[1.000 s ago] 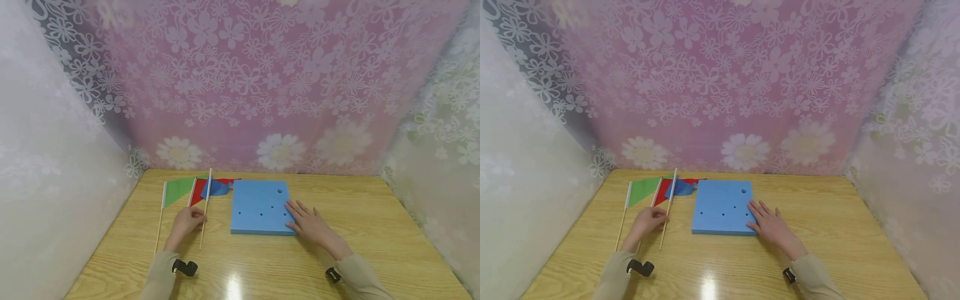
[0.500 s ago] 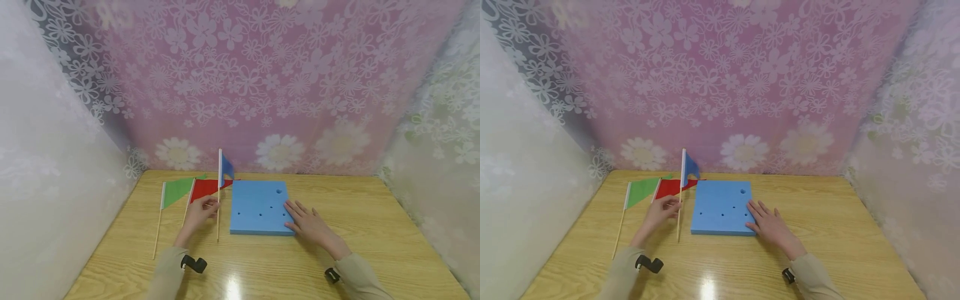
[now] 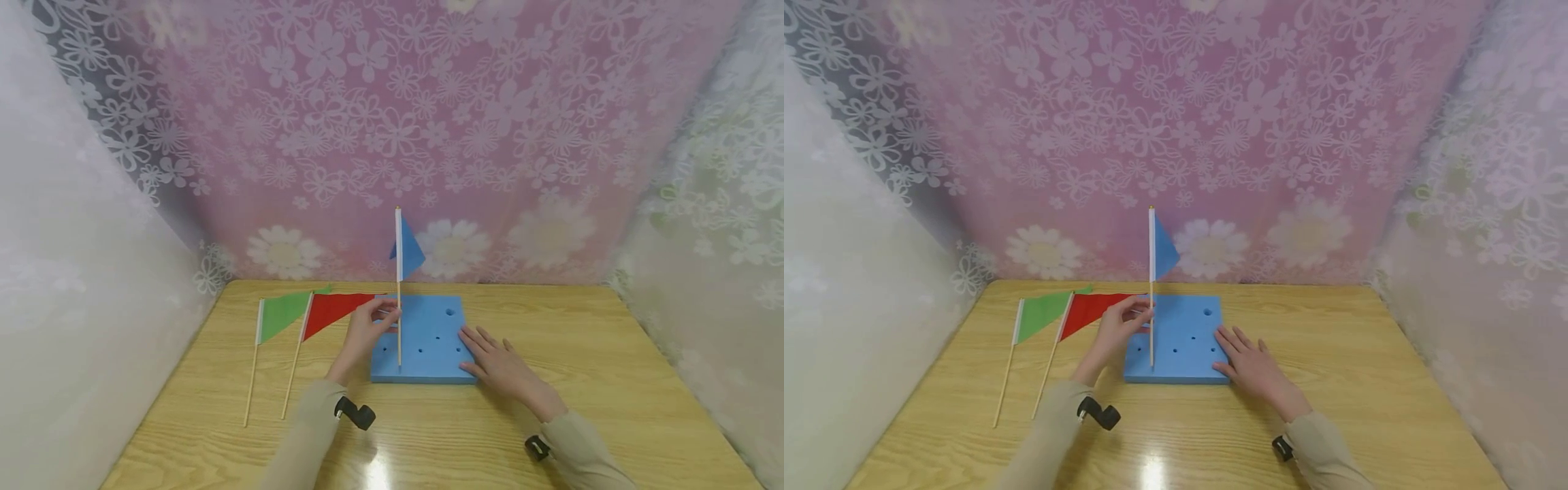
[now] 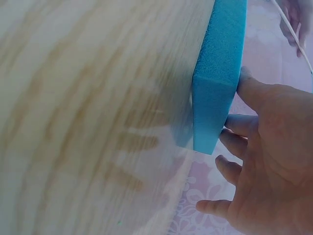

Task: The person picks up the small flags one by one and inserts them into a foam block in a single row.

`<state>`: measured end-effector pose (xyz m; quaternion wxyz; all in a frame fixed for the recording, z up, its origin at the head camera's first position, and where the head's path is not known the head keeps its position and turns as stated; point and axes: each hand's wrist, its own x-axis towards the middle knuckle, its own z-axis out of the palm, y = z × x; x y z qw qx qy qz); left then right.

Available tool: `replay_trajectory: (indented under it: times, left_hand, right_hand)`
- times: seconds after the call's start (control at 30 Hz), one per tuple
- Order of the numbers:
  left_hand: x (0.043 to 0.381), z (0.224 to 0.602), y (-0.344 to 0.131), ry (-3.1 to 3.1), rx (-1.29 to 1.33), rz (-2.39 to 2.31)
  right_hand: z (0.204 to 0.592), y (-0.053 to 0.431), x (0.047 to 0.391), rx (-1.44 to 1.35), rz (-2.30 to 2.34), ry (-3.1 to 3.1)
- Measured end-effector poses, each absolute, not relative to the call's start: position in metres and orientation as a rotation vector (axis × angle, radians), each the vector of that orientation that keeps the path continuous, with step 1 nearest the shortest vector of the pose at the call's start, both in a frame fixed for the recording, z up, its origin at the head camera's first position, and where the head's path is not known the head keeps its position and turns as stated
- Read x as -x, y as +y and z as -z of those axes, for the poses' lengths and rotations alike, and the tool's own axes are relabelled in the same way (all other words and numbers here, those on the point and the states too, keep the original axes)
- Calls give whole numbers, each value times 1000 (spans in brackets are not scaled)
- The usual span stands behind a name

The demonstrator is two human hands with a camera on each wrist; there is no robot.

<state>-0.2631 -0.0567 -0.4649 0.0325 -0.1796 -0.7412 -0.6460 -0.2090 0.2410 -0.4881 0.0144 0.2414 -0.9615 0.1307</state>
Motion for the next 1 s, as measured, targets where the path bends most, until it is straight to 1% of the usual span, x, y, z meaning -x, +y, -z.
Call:
replay_trajectory:
  times: [0.3,0.57,0.77,1.0]
  left_hand:
    - [275,459,-6,-2176,698,1987]
    - [273,451,33,-2165,793,1930]
    - [271,456,51,-2162,796,1927]
    - [269,470,58,-2172,781,1921]
  right_hand:
    - [494,245,212,-775,-507,-2965]
    - [489,247,208,-810,-499,-2945]
    - [488,246,207,-811,-479,-2981]
    - [491,248,207,-768,-440,-3042]
